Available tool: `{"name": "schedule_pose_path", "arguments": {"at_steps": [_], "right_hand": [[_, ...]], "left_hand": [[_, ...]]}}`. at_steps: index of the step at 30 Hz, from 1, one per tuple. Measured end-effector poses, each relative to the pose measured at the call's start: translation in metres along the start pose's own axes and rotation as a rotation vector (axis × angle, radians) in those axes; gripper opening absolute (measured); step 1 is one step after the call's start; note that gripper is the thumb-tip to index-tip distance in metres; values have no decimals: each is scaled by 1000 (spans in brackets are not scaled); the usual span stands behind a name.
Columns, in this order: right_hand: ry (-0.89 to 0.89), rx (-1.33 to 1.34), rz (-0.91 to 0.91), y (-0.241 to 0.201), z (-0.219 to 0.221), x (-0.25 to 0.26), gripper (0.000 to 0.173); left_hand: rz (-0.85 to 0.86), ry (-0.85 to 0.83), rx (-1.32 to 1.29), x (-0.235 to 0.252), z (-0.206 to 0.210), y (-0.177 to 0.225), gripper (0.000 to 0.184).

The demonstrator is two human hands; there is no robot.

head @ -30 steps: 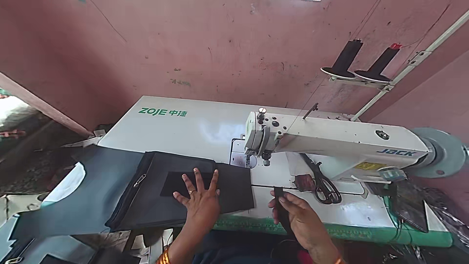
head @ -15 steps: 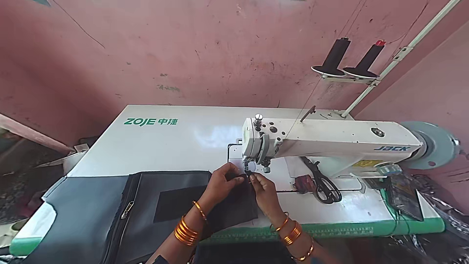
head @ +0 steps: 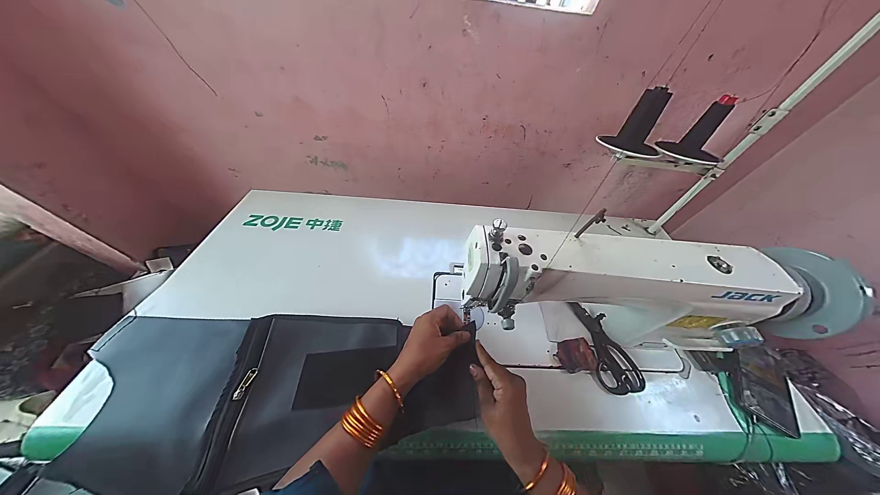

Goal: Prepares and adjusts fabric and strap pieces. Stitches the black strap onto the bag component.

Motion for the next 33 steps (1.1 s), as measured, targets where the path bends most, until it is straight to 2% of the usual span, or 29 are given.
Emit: {"name": "schedule_pose_path", "arguments": {"at_steps": [2, 4, 5, 7, 9, 12, 16, 20, 21, 24, 28, 31, 33], "right_hand": [[91, -84, -86, -2, 0, -5, 34], [115, -141, -130, 0, 1, -5, 33], [107, -154, -140, 0, 1, -3, 33], [77, -161, -133, 1, 3, 0, 32], [8, -153, -81, 0, 1, 0, 32], [-141, -181, 20, -6, 0, -8, 36], [-298, -237, 123, -8, 6, -15, 31], [-534, -289, 280, -8, 11, -10, 37], [-539, -298, 286, -8, 12, -10, 34], [-396, -268, 209, -8, 9, -9, 22], [-292, -265, 200, -3, 8, 2, 18], [-329, -253, 242, 4, 8, 15, 17], [-324, -243, 237, 6, 9, 20, 18]], "left_hand": [[8, 51, -31, 0, 0, 1, 16], [28, 69, 46, 0, 0, 6, 9], [34, 77, 101, 1, 0, 9, 12], [-14, 79, 191, 4, 3, 12, 20], [-77, 55, 251, 7, 7, 10, 15], [-73, 11, 266, 11, 9, 3, 14], [100, -41, 399, 10, 19, 9, 18], [399, 60, 786, -1, 32, 20, 17], [409, 53, 874, -7, 36, 22, 20], [267, -73, 1038, -23, 49, 25, 29], [437, 93, 943, -18, 44, 13, 22], [356, 42, 902, -3, 39, 12, 27], [369, 52, 871, 1, 34, 14, 25]]}}
Point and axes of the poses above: each hand's wrist, its own x-axis towards the middle knuckle, its own z-axis out of the palm, y = z × x, the point moved 7 cm from there along x, towards the middle knuckle
